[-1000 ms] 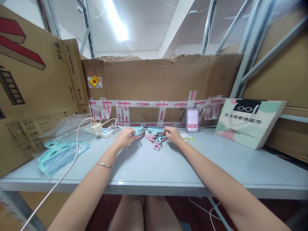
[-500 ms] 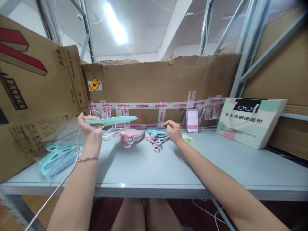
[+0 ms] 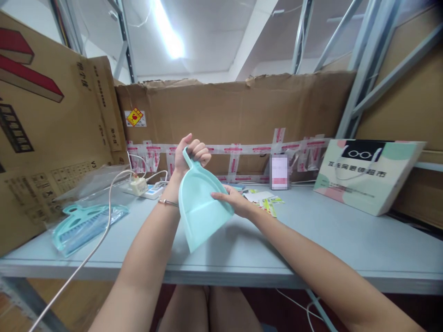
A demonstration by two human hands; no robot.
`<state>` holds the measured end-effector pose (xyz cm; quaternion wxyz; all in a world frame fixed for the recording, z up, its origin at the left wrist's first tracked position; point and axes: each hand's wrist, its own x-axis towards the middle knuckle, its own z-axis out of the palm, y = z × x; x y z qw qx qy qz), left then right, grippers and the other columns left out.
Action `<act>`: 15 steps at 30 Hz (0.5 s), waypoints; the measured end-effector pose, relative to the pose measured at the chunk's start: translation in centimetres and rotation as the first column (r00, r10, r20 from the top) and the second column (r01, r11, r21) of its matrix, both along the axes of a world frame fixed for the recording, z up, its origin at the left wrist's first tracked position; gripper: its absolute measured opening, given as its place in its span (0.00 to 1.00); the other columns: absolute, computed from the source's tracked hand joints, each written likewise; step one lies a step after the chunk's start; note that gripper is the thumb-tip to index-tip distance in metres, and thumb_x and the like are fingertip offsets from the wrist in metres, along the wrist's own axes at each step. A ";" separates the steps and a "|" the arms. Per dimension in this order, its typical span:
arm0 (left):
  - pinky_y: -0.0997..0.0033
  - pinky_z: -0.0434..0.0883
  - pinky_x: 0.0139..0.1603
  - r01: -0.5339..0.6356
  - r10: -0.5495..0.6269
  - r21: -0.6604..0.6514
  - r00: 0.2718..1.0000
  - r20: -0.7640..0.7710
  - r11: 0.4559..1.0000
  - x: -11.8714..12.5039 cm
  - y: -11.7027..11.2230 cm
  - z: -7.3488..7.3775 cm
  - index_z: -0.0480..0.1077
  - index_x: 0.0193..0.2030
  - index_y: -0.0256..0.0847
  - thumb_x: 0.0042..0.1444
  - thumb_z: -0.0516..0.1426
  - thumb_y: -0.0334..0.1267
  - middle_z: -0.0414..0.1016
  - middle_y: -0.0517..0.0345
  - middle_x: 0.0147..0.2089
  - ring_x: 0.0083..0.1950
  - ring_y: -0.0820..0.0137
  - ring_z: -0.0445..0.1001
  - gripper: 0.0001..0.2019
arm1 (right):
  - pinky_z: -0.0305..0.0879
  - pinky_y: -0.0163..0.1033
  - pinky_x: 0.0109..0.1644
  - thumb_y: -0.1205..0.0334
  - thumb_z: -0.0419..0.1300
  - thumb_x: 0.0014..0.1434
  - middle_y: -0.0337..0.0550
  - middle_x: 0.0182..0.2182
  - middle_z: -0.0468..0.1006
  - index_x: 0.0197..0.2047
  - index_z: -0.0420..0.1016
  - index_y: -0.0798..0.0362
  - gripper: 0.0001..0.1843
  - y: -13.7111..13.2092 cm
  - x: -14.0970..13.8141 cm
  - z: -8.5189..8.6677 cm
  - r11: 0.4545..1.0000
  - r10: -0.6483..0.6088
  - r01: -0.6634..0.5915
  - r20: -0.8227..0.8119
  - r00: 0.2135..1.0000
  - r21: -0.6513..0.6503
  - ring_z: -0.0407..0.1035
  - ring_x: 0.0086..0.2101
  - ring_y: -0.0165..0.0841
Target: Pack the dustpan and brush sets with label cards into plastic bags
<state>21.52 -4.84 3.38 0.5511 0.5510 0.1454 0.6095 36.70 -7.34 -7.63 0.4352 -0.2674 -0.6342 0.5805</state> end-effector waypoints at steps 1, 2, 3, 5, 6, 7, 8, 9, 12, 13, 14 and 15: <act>0.75 0.60 0.21 -0.006 0.005 -0.020 0.999 -0.049 1.000 0.0 0.2 -0.1 0.52 0.16 0.40 0.59 0.46 0.48 0.52 0.63 0.16 0.17 0.78 0.56 0.23 | 0.64 0.34 0.27 0.48 0.68 0.40 0.37 0.27 0.74 0.37 0.70 0.53 0.24 -0.1 0.1 0.2 0.999 -0.041 0.041 -0.024 0.999 0.002 0.67 0.24 0.28; 0.74 0.63 0.23 0.001 -0.007 -0.052 0.994 -0.111 0.999 -0.2 0.3 -0.2 0.58 0.19 0.40 0.59 0.45 0.51 0.58 0.62 0.17 0.20 0.76 0.61 0.22 | 0.64 0.34 0.28 0.48 0.68 0.40 0.37 0.28 0.74 0.37 0.70 0.52 0.24 -0.2 0.1 0.3 0.994 -0.106 0.107 -0.056 0.993 0.017 0.68 0.25 0.29; 0.72 0.65 0.25 0.016 -0.032 -0.089 0.984 -0.175 0.996 -0.5 0.3 -0.3 0.64 0.24 0.40 0.59 0.44 0.54 0.63 0.59 0.20 0.23 0.74 0.66 0.22 | 0.65 0.35 0.30 0.48 0.68 0.40 0.38 0.29 0.75 0.37 0.70 0.52 0.24 -0.2 0.1 0.5 0.980 -0.187 0.192 -0.089 0.978 0.048 0.68 0.27 0.30; 0.69 0.69 0.30 0.036 -0.073 -0.144 0.962 -0.261 0.989 -1.5 0.0 -1.0 0.69 0.35 0.38 0.57 0.43 0.59 0.71 0.54 0.27 0.30 0.68 0.72 0.26 | 0.66 0.37 0.34 0.47 0.67 0.41 0.40 0.33 0.76 0.39 0.70 0.52 0.24 0.1 0.1 0.6 0.922 -0.347 0.364 -0.135 0.928 0.129 0.70 0.32 0.33; 0.67 0.70 0.32 0.033 -0.074 -0.150 0.958 -0.278 0.988 -2.1 -0.2 -1.5 0.69 0.39 0.38 0.55 0.43 0.61 0.73 0.52 0.30 0.34 0.65 0.73 0.28 | 0.67 0.38 0.37 0.46 0.66 0.42 0.42 0.35 0.76 0.40 0.70 0.52 0.25 0.3 0.1 0.5 0.884 -0.411 0.432 -0.144 0.900 0.177 0.70 0.35 0.34; 0.66 0.71 0.35 0.022 -0.063 -0.144 0.956 -0.286 0.989 -2.7 -0.4 -2.1 0.69 0.42 0.37 0.54 0.45 0.63 0.74 0.51 0.33 0.37 0.63 0.74 0.29 | 0.66 0.39 0.40 0.46 0.65 0.43 0.42 0.36 0.76 0.40 0.70 0.52 0.24 0.6 0.1 0.4 0.846 -0.463 0.485 -0.144 0.875 0.223 0.70 0.37 0.35; 0.65 0.71 0.37 0.009 -0.050 -0.136 0.952 -0.302 0.991 -3.3 -0.6 -2.9 0.69 0.45 0.37 0.52 0.47 0.63 0.75 0.50 0.36 0.39 0.62 0.74 0.30 | 0.66 0.40 0.41 0.45 0.64 0.45 0.43 0.37 0.76 0.41 0.70 0.52 0.24 0.8 0.0 0.2 0.812 -0.503 0.521 -0.137 0.853 0.263 0.69 0.38 0.36; 0.65 0.72 0.38 -0.009 -0.034 -0.129 0.945 -0.325 0.992 -3.9 -0.8 -3.7 0.68 0.47 0.38 0.50 0.50 0.63 0.76 0.50 0.39 0.41 0.61 0.74 0.30 | 0.66 0.41 0.42 0.45 0.63 0.46 0.43 0.37 0.76 0.41 0.70 0.52 0.23 1.0 0.0 -0.1 0.788 -0.529 0.542 -0.128 0.839 0.291 0.69 0.38 0.36; 0.67 0.72 0.39 -0.128 0.068 -0.114 0.902 -0.426 0.985 -5.0 -1.2 -6.3 0.68 0.51 0.42 0.46 0.60 0.55 0.76 0.53 0.43 0.43 0.61 0.74 0.28 | 0.66 0.41 0.41 0.45 0.62 0.47 0.44 0.35 0.76 0.40 0.70 0.53 0.23 1.4 -0.1 -0.7 0.770 -0.557 0.548 -0.074 0.827 0.326 0.69 0.36 0.36; 0.68 0.71 0.38 -0.183 0.116 -0.106 0.884 -0.453 0.977 -5.1 -1.2 -7.1 0.69 0.49 0.42 0.44 0.62 0.52 0.76 0.54 0.43 0.43 0.62 0.74 0.26 | 0.66 0.40 0.40 0.45 0.62 0.47 0.43 0.35 0.76 0.40 0.70 0.53 0.23 1.5 -0.1 -0.8 0.772 -0.558 0.539 -0.047 0.829 0.337 0.69 0.35 0.36; 0.69 0.71 0.37 -0.227 0.155 -0.099 0.868 -0.471 0.969 -5.2 -1.1 -7.6 0.70 0.47 0.42 0.43 0.64 0.49 0.76 0.55 0.43 0.42 0.63 0.74 0.24 | 0.66 0.39 0.38 0.45 0.62 0.47 0.42 0.34 0.75 0.39 0.69 0.53 0.22 1.5 0.0 -0.9 0.775 -0.555 0.524 -0.018 0.832 0.354 0.69 0.35 0.35; 0.70 0.70 0.37 -0.255 0.180 -0.094 0.858 -0.482 0.962 -5.2 -1.1 -8.1 0.71 0.44 0.41 0.42 0.64 0.48 0.76 0.55 0.42 0.41 0.64 0.74 0.23 | 0.66 0.38 0.36 0.44 0.61 0.48 0.41 0.32 0.75 0.38 0.69 0.53 0.22 1.6 0.2 -0.9 0.774 -0.553 0.508 0.011 0.833 0.378 0.69 0.33 0.34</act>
